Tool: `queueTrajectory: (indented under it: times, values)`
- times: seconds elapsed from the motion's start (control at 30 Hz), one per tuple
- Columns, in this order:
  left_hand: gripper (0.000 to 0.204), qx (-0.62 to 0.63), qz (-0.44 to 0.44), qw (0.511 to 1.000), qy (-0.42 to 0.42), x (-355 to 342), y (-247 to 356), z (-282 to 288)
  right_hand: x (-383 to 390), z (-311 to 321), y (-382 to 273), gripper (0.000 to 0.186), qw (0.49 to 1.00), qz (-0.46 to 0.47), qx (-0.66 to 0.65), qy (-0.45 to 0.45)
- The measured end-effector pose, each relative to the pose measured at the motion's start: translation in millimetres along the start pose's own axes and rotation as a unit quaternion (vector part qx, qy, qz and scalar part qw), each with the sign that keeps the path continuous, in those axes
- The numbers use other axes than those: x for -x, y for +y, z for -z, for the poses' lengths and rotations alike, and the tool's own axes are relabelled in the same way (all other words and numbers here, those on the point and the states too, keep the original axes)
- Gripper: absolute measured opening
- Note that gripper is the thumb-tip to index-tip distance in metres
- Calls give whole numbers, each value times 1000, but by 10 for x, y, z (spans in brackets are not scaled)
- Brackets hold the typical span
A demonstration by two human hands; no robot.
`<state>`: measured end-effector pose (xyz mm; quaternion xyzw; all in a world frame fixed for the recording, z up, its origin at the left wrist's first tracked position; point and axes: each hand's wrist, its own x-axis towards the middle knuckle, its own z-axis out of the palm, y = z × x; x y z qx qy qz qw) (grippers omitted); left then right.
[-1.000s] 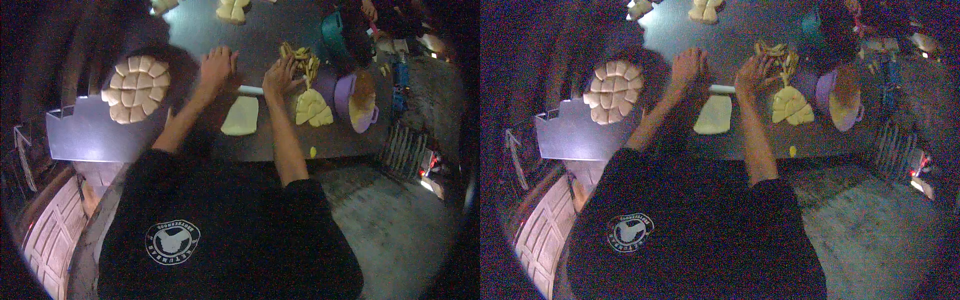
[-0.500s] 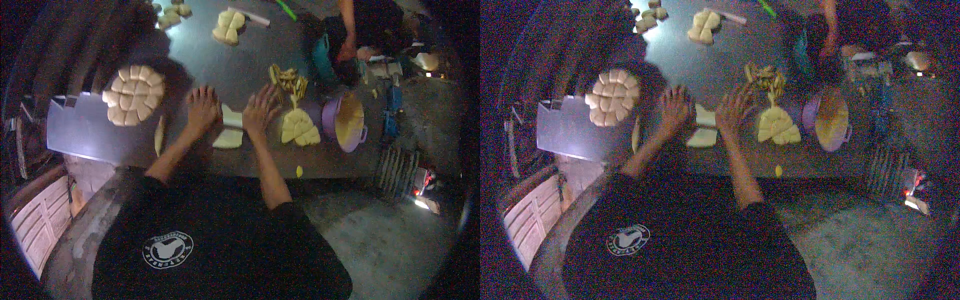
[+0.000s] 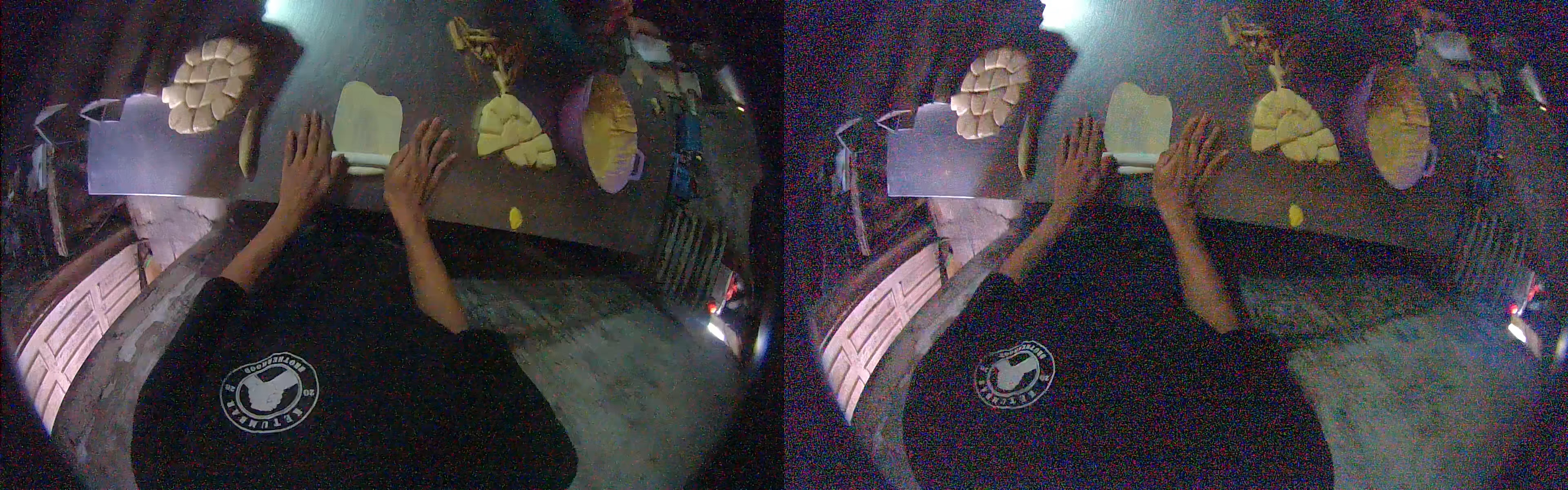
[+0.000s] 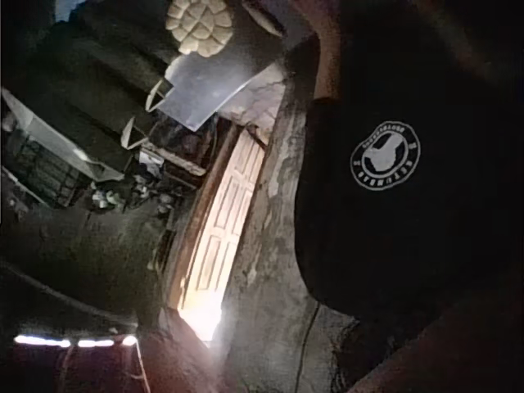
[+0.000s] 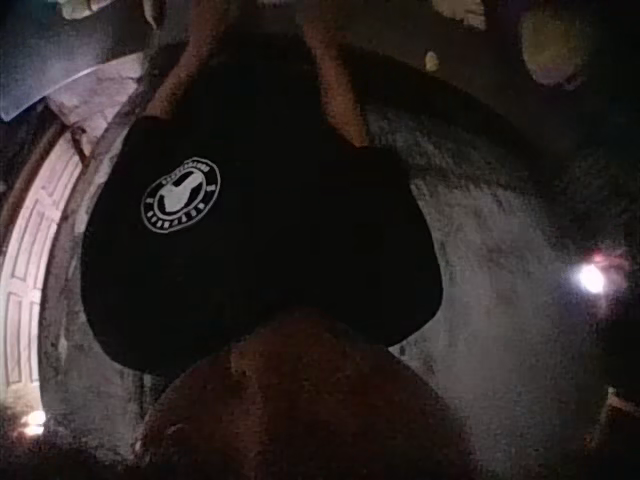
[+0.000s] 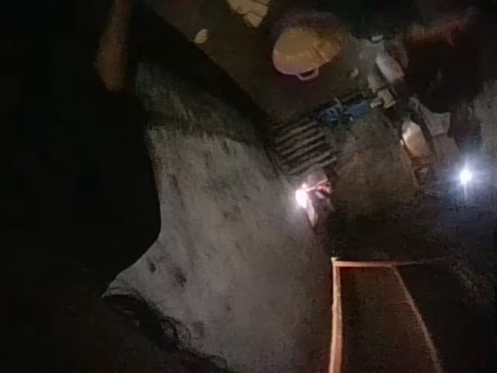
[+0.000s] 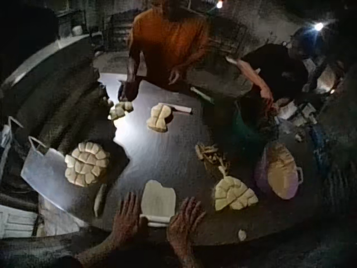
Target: The person prepares bread rolls by hand at a metal table. The person flattens pieces of dough using a rolling pin, places a dark filling from a bowl inside, folds the dough over the filling, and places the shaped rolls onto a metal baking tray.
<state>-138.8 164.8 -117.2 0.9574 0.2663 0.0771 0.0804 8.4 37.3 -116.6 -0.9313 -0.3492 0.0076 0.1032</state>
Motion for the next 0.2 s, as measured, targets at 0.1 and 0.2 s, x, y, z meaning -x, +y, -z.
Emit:
queueTrajectory:
  times: [0.1, 0.2]
  values:
    - [54, -69, -57, 991, -99, 158, -151, -111, 57, -10, 38, 56, 993, 29, -110, 25]
    - [59, -54, -122, 975, -175, 369, -710, -1173, -72, -49, 102, 55, 978, 69, -198, 13]
